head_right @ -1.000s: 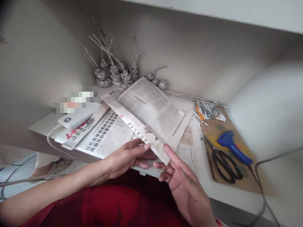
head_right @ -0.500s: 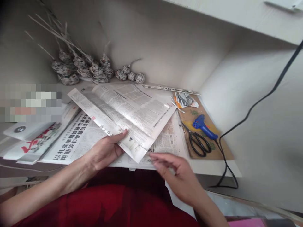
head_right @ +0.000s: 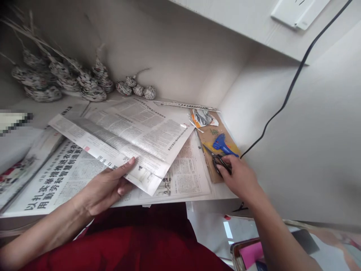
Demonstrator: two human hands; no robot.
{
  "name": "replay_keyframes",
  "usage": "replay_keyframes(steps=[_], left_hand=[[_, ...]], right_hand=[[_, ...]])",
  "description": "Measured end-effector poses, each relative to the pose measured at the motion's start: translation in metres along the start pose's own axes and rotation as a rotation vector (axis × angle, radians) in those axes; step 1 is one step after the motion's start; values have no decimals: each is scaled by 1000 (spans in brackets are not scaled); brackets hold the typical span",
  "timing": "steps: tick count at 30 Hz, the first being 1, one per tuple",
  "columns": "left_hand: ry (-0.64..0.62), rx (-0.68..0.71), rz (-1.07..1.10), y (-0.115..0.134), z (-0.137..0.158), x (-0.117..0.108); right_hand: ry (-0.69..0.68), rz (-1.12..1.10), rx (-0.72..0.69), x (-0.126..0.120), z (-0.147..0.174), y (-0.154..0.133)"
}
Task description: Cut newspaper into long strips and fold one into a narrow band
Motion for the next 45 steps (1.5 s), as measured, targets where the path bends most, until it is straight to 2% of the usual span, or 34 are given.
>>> replay_keyframes(steps=[5,8,9,12,14,17,19,23,29,35,45], left_hand=[[-34,-36,19,1,0,0],[-61,-34,30,2,0,0],[-65,-40,25,2,0,0],[-52,-66,-9,1,1,1],[-37,-56,-39,1,1,2],[-30,21,-49,0,-1,3],[-29,58,-43,-1,-1,4],[2,61,-45,-1,0,3],[15,36,-59,1,3,4],[36,23,-68,0,3,3],[29,21,-62,1,4,3]], right_hand=[[-94,1,95,0,-8,14],[-177,-83,114,-7,1,0],[-247,-188,121,-10,9,-9],[-720,-565,151,-9,40,-44],[-947,-771,155,-7,60,-64],[-1098,-945,123,-1,79,-79],[-1105,-930,124,2,85,-80],[-1031,-794,137,-5,87,-80],[-1170,-708,147,-11,85,-102],[-1160,-712,129,-3,73,-118],[-1194,-665,75,0,67,-120]])
Point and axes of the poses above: each hand's wrist, its own z-axis away from the middle knuckle, its own x-axis out of the palm, y = z × x, the point moved 3 cm from there along -z, towards the middle knuckle, and after that the axes turned 8 degrees about x, right-handed, at the moved point
